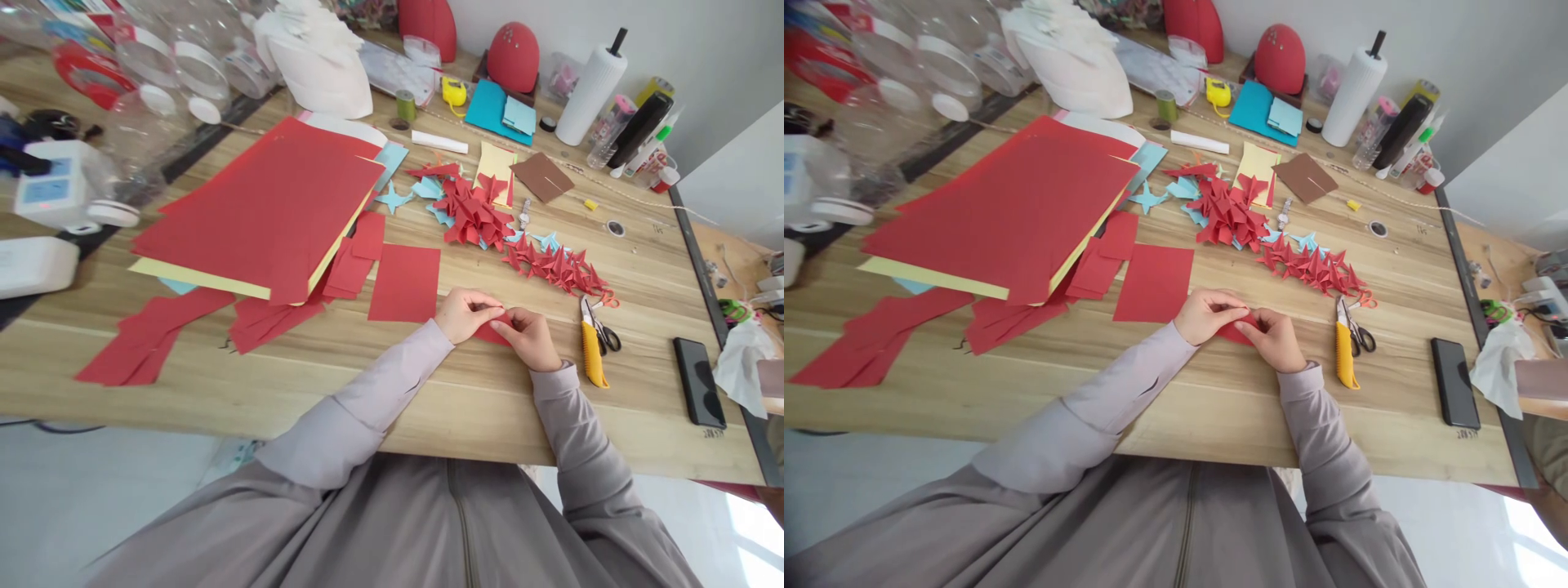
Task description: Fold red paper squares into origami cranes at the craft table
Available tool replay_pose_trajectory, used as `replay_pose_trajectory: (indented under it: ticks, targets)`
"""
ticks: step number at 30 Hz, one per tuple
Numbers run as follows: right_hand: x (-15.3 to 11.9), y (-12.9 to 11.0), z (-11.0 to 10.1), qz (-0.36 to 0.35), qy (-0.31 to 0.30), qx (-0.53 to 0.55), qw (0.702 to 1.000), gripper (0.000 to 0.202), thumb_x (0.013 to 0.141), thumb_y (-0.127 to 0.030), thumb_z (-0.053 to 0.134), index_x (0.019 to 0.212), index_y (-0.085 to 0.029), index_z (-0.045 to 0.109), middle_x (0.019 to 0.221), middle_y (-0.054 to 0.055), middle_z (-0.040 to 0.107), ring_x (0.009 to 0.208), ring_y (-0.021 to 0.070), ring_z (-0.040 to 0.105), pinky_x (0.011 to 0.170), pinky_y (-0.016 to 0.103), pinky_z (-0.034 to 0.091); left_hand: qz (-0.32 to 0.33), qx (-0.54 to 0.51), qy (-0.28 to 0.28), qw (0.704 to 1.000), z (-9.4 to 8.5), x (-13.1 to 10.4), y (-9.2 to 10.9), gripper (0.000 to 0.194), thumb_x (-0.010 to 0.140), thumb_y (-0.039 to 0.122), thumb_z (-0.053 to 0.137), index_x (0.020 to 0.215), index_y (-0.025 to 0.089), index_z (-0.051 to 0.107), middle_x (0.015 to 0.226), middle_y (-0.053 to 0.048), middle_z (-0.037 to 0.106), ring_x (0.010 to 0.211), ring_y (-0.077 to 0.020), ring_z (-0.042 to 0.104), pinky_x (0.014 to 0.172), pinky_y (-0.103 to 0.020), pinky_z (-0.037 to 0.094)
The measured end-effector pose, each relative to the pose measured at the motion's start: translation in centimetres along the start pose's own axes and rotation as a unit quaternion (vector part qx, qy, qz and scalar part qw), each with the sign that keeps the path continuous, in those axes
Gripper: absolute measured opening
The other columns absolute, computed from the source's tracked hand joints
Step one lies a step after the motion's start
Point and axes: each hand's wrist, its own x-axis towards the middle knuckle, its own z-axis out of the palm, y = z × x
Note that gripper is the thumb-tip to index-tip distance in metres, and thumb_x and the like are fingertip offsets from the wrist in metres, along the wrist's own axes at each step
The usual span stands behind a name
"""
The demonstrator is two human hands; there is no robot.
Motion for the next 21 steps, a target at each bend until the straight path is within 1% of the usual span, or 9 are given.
replay_pose_trajectory:
  ticks: [3,5,10,14,18,21]
  targets:
    - [-0.01,-0.05,0.26,-0.017,0.016,-0.047,0.999,0.038,0.075,-0.048,0.064,0.056,-0.017,0.052,0.053,-0.005,0.04,0.052,0.0083,0.033,0.05,0.023,0.03,0.009,0.008,-0.009,1.0,0.07,-0.05,0.08,0.014,0.069,0.03,0.071,0.068,0.016,0.073,0.067,-0.004,0.068,0.061,-0.013,0.058,0.057,-0.025,0.043]
    - [0.0,-0.03,0.19,-0.02,0.016,-0.045,0.999,0.039,0.076,-0.047,0.063,0.054,-0.017,0.051,0.053,-0.005,0.038,0.052,0.0081,0.031,0.05,0.023,0.029,0.011,0.02,-0.012,1.0,0.07,-0.11,0.27,0.013,0.069,0.028,0.071,0.068,0.016,0.073,0.068,-0.004,0.068,0.062,-0.0129,0.057,0.058,-0.025,0.043]
    - [-0.03,0.4,-0.36,-0.014,-0.026,-0.017,0.999,0.04,0.073,-0.046,0.067,0.053,-0.017,0.049,0.053,-0.006,0.035,0.053,0.0079,0.03,0.051,0.023,0.027,0.009,0.02,-0.03,0.999,0.02,-0.24,0.82,0.01,0.069,0.026,0.07,0.066,0.016,0.072,0.066,-0.003,0.067,0.062,-0.0127,0.057,0.059,-0.025,0.043]
    - [-0.06,0.36,-0.37,-0.009,-0.044,-0.009,0.999,0.045,0.072,-0.05,0.067,0.05,-0.017,0.045,0.053,-0.005,0.032,0.053,0.0079,0.028,0.051,0.024,0.026,-0.003,-0.001,-0.04,0.999,-0.05,-0.25,0.9,0.012,0.069,0.026,0.07,0.063,0.016,0.072,0.062,-0.003,0.067,0.058,-0.0121,0.056,0.058,-0.025,0.043]
    - [-0.07,-0.13,-0.18,0.013,-0.033,0.006,0.999,0.049,0.072,-0.055,0.064,0.048,-0.018,0.043,0.051,-0.006,0.029,0.051,0.0072,0.026,0.048,0.023,0.022,-0.031,-0.007,-0.016,0.999,-0.09,-0.17,0.67,0.015,0.067,0.029,0.071,0.064,0.014,0.072,0.062,-0.004,0.069,0.057,-0.0134,0.058,0.057,-0.025,0.045]
    - [-0.09,-0.35,-0.16,0.021,-0.014,0.001,1.0,0.052,0.073,-0.056,0.064,0.044,-0.018,0.042,0.046,-0.006,0.029,0.048,0.0065,0.025,0.046,0.023,0.021,-0.033,-0.002,0.024,0.999,-0.26,-0.01,0.62,0.016,0.065,0.031,0.073,0.064,0.015,0.072,0.065,-0.004,0.071,0.059,-0.0148,0.061,0.058,-0.026,0.047]
